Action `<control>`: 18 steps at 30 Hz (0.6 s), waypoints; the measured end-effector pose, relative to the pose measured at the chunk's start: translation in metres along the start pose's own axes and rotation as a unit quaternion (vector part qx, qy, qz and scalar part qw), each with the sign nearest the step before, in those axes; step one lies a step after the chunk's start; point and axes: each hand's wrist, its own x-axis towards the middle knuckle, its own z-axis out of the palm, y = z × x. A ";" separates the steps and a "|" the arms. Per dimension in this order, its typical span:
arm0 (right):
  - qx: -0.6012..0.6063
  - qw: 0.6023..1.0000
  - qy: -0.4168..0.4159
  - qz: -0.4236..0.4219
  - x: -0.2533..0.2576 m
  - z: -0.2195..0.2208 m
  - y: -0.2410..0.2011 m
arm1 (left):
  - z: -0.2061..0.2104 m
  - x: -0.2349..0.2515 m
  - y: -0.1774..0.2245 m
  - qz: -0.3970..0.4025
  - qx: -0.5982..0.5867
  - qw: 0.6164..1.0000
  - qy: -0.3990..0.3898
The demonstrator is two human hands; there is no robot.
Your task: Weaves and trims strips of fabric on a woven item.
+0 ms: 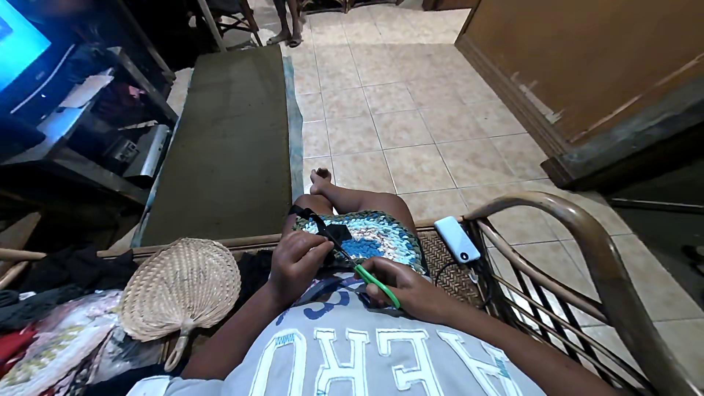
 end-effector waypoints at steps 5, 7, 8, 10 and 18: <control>-0.013 1.000 0.001 -0.007 0.000 -0.001 0.001 | 0.000 0.000 0.001 0.000 0.006 1.000 -0.004; -0.021 1.000 0.004 -0.005 0.000 -0.001 0.002 | -0.001 0.000 0.001 -0.001 0.008 1.000 -0.007; -0.026 1.000 0.004 -0.006 -0.001 -0.001 0.002 | -0.001 0.000 0.001 -0.001 0.008 1.000 -0.007; -0.030 0.999 0.003 -0.009 -0.001 -0.001 0.002 | -0.001 -0.001 0.001 -0.002 0.008 1.000 -0.003; -0.022 1.000 -0.008 -0.005 0.000 -0.003 0.001 | -0.001 -0.001 -0.001 -0.032 -0.034 0.999 0.016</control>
